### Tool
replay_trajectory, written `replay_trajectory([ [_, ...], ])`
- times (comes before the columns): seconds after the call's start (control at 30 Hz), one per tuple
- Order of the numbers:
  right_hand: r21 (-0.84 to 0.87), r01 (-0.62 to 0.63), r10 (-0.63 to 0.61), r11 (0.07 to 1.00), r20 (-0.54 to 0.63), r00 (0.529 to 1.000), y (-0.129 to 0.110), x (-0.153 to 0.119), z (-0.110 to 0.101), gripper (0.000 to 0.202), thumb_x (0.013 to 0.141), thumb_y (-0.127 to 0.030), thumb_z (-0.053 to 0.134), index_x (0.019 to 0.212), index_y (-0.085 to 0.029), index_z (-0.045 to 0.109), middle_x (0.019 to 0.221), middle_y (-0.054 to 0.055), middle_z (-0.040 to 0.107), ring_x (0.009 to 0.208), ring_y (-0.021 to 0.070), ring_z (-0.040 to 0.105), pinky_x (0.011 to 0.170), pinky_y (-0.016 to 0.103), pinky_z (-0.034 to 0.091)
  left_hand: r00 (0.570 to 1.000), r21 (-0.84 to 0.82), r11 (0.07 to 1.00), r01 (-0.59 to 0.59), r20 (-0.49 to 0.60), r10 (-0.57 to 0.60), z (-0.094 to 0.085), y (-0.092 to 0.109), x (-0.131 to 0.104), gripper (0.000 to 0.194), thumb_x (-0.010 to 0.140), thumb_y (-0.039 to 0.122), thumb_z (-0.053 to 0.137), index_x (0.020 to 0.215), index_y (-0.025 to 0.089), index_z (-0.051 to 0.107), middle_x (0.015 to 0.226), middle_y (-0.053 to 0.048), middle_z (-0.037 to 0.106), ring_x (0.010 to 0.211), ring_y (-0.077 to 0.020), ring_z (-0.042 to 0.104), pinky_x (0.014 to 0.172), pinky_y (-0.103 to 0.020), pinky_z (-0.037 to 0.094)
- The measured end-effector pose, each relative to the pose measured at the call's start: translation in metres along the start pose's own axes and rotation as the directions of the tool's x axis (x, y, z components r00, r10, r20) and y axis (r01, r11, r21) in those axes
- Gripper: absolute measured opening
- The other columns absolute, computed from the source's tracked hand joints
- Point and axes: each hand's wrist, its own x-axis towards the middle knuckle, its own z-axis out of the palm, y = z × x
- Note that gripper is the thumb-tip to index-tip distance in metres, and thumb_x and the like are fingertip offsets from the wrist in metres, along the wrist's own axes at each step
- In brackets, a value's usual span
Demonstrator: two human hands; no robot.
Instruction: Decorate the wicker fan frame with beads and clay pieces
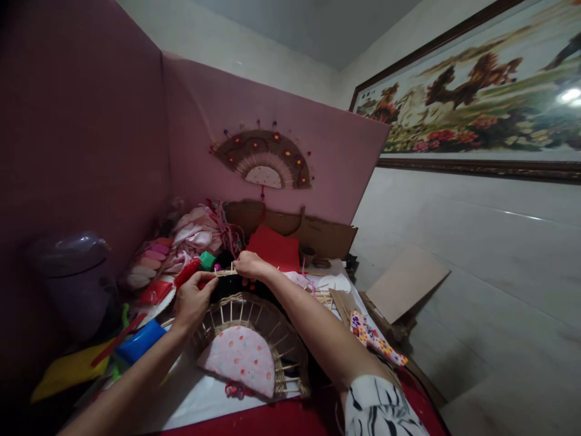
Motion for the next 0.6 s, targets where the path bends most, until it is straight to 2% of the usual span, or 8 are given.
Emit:
replay_trajectory([
  [0.1,0.002,-0.062,0.062,0.998,0.060,0.996,-0.007,0.006,-0.003,0.030,0.087,-0.025,0.044,0.062,-0.013,0.054,0.031,-0.002,0.045,0.024,0.0088,0.037,0.031,0.019,0.030,0.986,0.070,0.984,-0.167,0.041,0.164,0.002,-0.005,0.000,0.011,0.069,0.027,0.056,0.071,0.020,0.065,0.076,-0.003,0.063,0.074,-0.0186,0.059,0.069,-0.029,0.044],
  [0.2,0.045,-0.093,0.087,0.995,0.124,0.988,-0.009,0.008,-0.003,0.033,0.089,-0.024,0.041,0.058,-0.015,0.049,0.031,-0.003,0.043,0.024,0.0074,0.033,0.031,0.018,0.027,0.967,0.109,0.962,-0.249,0.073,0.242,0.005,-0.013,0.000,0.010,0.071,0.024,0.056,0.072,0.021,0.065,0.078,-0.003,0.061,0.076,-0.0184,0.059,0.069,-0.029,0.045],
  [0.37,0.122,-0.147,0.125,0.982,0.173,0.977,-0.005,0.014,0.004,0.031,0.089,-0.026,0.042,0.059,-0.017,0.044,0.033,-0.006,0.037,0.026,0.0069,0.032,0.032,0.017,0.026,0.966,0.184,0.949,-0.258,0.086,0.246,0.008,-0.024,0.001,0.009,0.073,0.024,0.058,0.074,0.022,0.066,0.080,-0.003,0.060,0.080,-0.0189,0.059,0.071,-0.030,0.044],
  [0.6,0.197,-0.161,0.129,0.967,0.166,0.978,0.002,0.019,0.006,0.034,0.090,-0.030,0.042,0.058,-0.018,0.039,0.034,-0.007,0.034,0.027,0.0057,0.029,0.033,0.016,0.024,0.965,0.156,0.954,-0.257,0.087,0.246,0.011,-0.028,0.003,0.011,0.074,0.026,0.059,0.076,0.022,0.069,0.081,-0.003,0.061,0.081,-0.0180,0.059,0.071,-0.028,0.045],
])
